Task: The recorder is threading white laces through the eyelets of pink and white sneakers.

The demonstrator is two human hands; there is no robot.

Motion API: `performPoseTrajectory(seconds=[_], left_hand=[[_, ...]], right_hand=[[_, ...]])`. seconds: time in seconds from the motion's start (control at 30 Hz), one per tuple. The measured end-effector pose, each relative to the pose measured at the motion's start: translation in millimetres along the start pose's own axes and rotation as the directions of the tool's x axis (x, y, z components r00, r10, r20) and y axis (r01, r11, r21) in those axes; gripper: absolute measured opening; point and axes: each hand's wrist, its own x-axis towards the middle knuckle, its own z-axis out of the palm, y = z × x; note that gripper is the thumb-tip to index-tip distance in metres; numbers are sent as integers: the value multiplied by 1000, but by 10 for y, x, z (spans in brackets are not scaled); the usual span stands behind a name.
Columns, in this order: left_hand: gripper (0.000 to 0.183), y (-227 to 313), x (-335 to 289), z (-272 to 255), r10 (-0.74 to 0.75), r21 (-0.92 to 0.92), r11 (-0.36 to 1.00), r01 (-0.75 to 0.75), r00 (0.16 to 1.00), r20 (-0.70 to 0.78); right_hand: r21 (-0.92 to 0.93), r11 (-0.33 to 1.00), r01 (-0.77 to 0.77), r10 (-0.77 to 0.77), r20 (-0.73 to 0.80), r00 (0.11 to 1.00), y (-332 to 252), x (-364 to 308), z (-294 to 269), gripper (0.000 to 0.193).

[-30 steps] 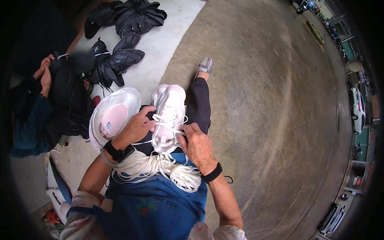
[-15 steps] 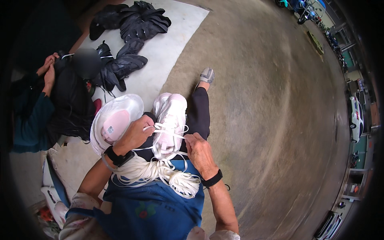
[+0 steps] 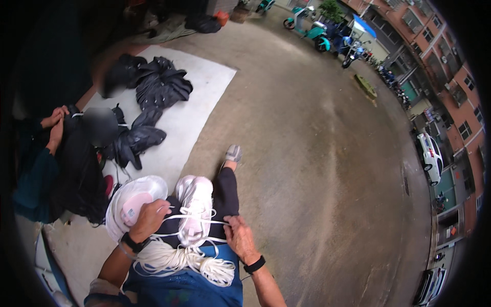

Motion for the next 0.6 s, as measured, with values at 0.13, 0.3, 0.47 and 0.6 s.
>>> performPoseTrajectory(seconds=[0.13, 0.3, 0.47, 0.6], left_hand=[[12, 25, -96, -225, -71, 0, 997, 71, 992, -109], [10, 169, -239, -350, -192, -362, 912, 195, 980, 46], [12, 158, -336, -34, -131, -224, 957, 187, 961, 242], [11, 103, -279, 130, -90, -23, 995, 98, 972, 216]], right_hand=[[-8, 999, 36, -35, 12, 999, 74, -75, 4, 13], [145, 983, -110, 109, 18, 994, -22, -63, -100, 12], [35, 989, -144, 142, 49, 989, 84, -81, -97, 12], [80, 984, -157, 151, 82, 985, 27, -155, -82, 12]])
